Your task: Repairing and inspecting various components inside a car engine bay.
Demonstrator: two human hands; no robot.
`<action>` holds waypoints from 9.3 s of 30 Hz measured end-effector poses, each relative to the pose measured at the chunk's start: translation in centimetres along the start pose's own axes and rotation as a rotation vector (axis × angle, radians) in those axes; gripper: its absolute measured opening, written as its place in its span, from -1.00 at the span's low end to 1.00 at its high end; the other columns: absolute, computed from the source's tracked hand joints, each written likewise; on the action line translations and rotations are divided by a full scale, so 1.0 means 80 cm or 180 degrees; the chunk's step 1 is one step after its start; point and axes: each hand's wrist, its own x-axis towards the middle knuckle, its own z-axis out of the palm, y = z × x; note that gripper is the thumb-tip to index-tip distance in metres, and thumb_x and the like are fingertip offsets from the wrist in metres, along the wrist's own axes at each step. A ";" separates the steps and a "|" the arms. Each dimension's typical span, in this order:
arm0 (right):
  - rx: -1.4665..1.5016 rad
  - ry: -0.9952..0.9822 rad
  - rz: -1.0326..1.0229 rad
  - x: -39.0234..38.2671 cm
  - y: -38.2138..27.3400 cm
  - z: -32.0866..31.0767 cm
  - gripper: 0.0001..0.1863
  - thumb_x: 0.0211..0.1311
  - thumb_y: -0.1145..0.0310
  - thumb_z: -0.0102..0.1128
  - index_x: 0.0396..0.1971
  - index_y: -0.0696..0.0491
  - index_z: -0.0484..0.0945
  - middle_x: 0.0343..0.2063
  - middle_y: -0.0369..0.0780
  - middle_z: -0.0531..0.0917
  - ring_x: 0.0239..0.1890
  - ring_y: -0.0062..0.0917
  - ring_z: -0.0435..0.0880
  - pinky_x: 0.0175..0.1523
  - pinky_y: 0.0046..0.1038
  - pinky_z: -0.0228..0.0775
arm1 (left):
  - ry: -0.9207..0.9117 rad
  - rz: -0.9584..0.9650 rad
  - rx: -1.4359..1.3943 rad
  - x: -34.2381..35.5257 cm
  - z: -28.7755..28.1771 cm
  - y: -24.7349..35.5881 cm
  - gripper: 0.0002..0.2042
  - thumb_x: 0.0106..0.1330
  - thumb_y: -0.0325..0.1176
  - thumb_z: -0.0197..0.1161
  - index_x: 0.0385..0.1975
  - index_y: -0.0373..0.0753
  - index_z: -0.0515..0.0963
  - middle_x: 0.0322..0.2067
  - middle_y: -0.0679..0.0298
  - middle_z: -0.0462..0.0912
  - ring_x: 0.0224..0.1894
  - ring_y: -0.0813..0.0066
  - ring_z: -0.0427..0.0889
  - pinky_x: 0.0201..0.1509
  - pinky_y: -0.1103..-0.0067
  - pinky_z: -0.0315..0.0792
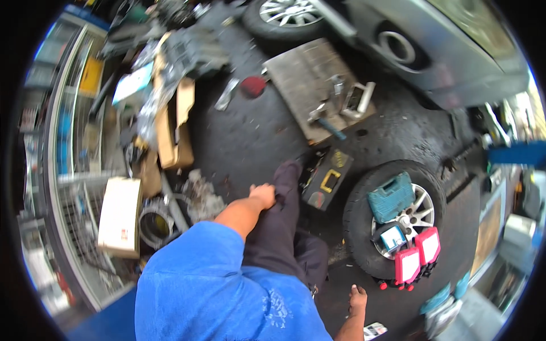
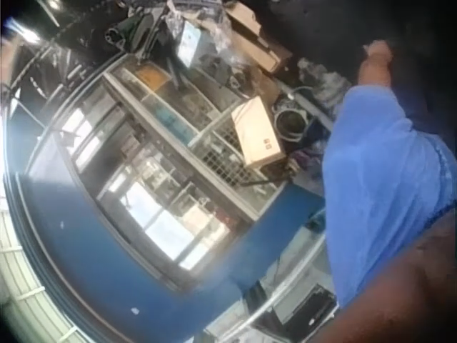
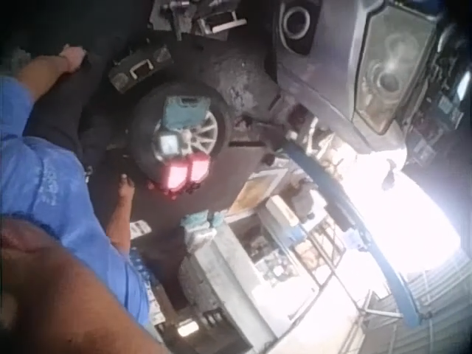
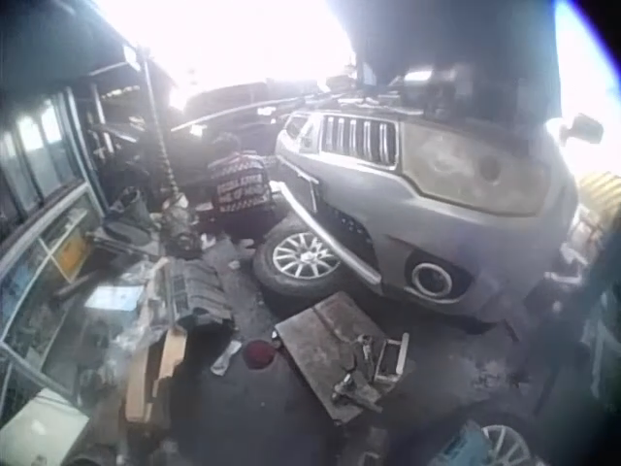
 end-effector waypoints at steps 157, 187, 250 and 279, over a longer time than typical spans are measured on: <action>-0.3139 -0.1438 -0.2084 -0.390 -0.999 0.580 -0.78 0.29 0.27 0.23 -0.20 0.10 0.53 -0.46 -0.29 0.58 -0.51 -0.55 0.54 -0.45 -0.42 0.38 | 0.1389 -0.2366 -0.5166 -0.049 -0.237 -0.526 -0.51 0.31 -0.02 0.24 0.02 -0.34 0.60 0.10 -0.05 0.58 0.20 0.06 0.53 0.29 0.38 0.38; -0.3201 -0.1709 -0.2914 -0.426 -1.047 0.627 -0.72 0.31 0.32 0.19 -0.08 0.17 0.54 -0.45 -0.25 0.61 -0.49 -0.58 0.56 -0.39 -0.48 0.42 | 0.1375 -0.2711 -0.4784 -0.063 -0.175 -0.488 -0.52 0.29 0.03 0.19 -0.10 -0.32 0.67 0.02 -0.04 0.64 0.13 0.01 0.58 0.22 0.29 0.42; 0.0678 0.3810 -0.3302 -0.404 -1.830 -0.133 -0.62 0.21 0.22 0.30 -0.04 0.11 0.60 -0.08 -0.04 0.63 0.03 -0.11 0.58 0.15 -0.20 0.42 | 0.2080 0.2323 0.1148 0.318 -1.637 0.380 -0.38 0.34 0.27 0.00 0.05 -0.16 0.60 0.03 0.04 0.64 0.18 0.11 0.54 0.36 0.19 0.17; -0.1745 0.2503 -0.2136 -0.311 -1.991 -0.339 -0.57 0.32 0.15 0.23 0.02 0.16 0.62 0.04 0.02 0.64 0.14 -0.11 0.59 0.21 -0.15 0.43 | 0.1955 0.2452 0.1142 0.325 -1.636 0.388 -0.56 0.23 0.11 0.21 -0.15 -0.14 0.64 -0.21 0.18 0.70 -0.01 0.17 0.58 0.22 0.24 0.25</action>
